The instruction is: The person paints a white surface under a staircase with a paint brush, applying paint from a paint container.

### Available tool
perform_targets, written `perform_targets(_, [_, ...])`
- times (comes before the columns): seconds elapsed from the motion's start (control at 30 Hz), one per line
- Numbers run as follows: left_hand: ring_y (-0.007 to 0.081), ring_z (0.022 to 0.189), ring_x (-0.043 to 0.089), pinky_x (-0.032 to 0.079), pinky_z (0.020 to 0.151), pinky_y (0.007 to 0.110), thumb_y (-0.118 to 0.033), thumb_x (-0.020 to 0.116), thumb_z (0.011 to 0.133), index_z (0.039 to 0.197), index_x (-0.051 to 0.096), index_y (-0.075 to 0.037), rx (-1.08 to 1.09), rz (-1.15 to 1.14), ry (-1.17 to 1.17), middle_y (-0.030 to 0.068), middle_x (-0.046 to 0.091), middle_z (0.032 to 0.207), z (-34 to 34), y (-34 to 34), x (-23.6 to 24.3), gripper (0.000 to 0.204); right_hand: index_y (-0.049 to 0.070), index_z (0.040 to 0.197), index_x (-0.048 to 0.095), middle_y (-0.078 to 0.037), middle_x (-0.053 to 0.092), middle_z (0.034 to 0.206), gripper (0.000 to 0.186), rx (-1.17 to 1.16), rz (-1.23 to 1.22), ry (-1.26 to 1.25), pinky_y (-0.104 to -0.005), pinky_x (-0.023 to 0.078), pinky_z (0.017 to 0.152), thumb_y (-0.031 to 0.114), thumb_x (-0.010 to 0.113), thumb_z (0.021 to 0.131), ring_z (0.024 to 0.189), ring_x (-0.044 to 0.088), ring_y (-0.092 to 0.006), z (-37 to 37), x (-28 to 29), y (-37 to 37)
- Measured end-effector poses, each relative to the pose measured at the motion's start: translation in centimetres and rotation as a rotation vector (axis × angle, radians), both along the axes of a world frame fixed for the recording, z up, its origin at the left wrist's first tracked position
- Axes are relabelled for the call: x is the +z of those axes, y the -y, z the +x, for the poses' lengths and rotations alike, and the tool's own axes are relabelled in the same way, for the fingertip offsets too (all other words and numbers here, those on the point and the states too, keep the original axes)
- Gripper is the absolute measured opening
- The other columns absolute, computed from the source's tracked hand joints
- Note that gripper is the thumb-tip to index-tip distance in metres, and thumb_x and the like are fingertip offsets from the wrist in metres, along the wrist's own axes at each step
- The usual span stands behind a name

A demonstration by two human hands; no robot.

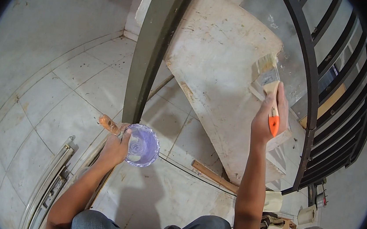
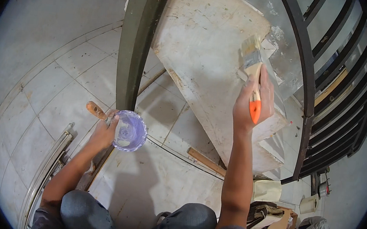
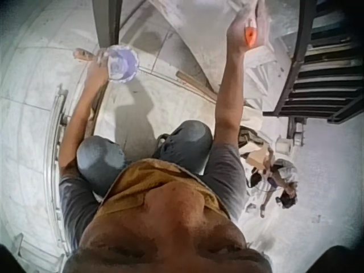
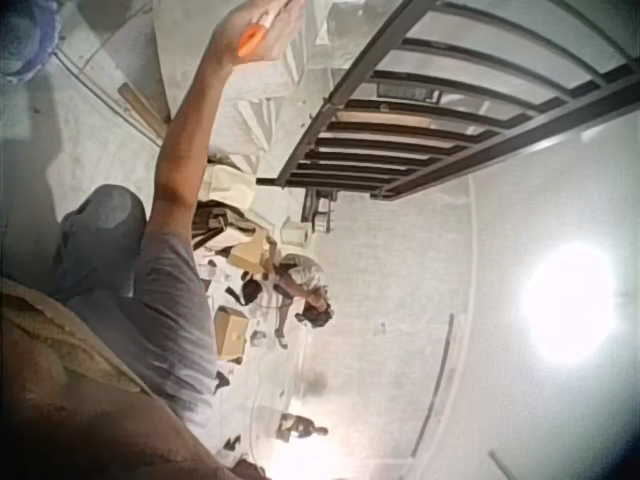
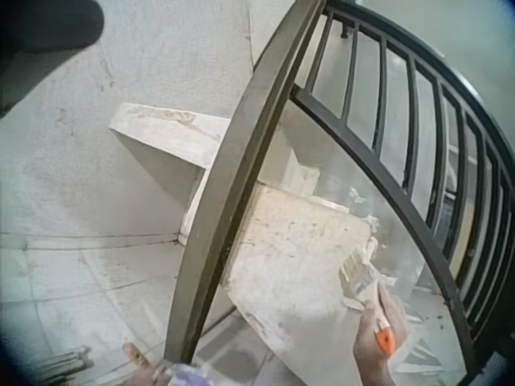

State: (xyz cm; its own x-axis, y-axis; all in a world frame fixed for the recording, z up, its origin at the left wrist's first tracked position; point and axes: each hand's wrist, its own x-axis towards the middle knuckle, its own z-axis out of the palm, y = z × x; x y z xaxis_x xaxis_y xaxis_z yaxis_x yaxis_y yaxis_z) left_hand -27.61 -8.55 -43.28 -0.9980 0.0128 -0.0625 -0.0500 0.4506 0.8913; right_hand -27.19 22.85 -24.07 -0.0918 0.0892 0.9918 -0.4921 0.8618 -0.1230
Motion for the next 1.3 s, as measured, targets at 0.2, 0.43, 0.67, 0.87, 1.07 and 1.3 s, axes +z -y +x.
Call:
perform_targets(0.2, [0.0464,0.112,0.055,0.041,0.097,0.046,-0.035,0.045,0.099,0.125,0.055,-0.005,-0.038,0.023,-0.116,0.0288,0.061,0.113,-0.1,-0.2,-0.7,0.041,-0.001,0.123,0.062,-0.015,0.063,0.085,0.043,-0.343,0.418,-0.173,-0.0347,0.052,0.062,-0.001,0.065,0.080,0.070,0.061,-0.0257,-4.9,-0.5,-2.1])
perform_targets(0.43, [0.0453,0.113,0.054,0.041,0.097,0.047,-0.036,0.045,0.099,0.126,0.055,-0.009,0.010,0.003,-0.088,0.0283,0.061,0.112,0.6,0.1,0.7,0.039,-0.001,0.114,0.066,-0.013,0.064,0.080,0.032,-0.035,0.324,0.014,-0.0325,0.050,0.061,-0.001,0.066,0.082,0.068,0.061,-0.0238,-5.4,-6.3,1.1])
perform_targets(0.67, [0.0453,0.115,0.054,0.041,0.096,0.048,-0.039,0.044,0.099,0.130,0.052,-0.012,-0.007,-0.071,0.123,0.0287,0.060,0.116,1.4,0.2,2.7,0.041,0.000,0.109,0.068,-0.012,0.066,0.082,0.027,-0.122,0.083,0.022,-0.0341,0.052,0.065,0.001,0.066,0.083,0.069,0.064,-0.0241,-3.2,1.4,-0.2])
perform_targets(0.87, [0.0451,0.114,0.054,0.042,0.095,0.047,-0.036,0.046,0.099,0.125,0.055,-0.005,-0.064,0.068,-0.191,0.0283,0.060,0.116,-0.2,0.0,-0.1,0.042,-0.004,0.107,0.064,-0.012,0.062,0.085,0.031,-0.199,0.544,-0.016,-0.0342,0.051,0.065,-0.004,0.068,0.077,0.073,0.059,-0.0249,-6.3,-5.5,-0.4])
perform_targets(1.07, [0.0433,0.112,0.056,0.042,0.096,0.045,-0.030,0.048,0.098,0.123,0.056,-0.003,-0.042,0.074,-0.187,0.0262,0.061,0.114,0.8,0.1,0.9,0.037,0.006,0.115,0.066,-0.013,0.068,0.092,0.036,0.087,0.479,0.350,-0.0353,0.054,0.071,0.000,0.068,0.080,0.080,0.066,-0.0276,-4.4,-7.9,2.6])
perform_targets(1.3, [0.0450,0.114,0.054,0.042,0.097,0.046,-0.033,0.045,0.099,0.127,0.054,-0.006,-0.046,0.026,-0.084,0.0277,0.060,0.116,0.7,0.3,0.9,0.040,0.009,0.115,0.067,-0.010,0.069,0.089,0.028,-0.156,0.530,0.149,-0.0348,0.053,0.070,0.010,0.065,0.087,0.074,0.067,-0.0256,-2.9,5.7,-0.3])
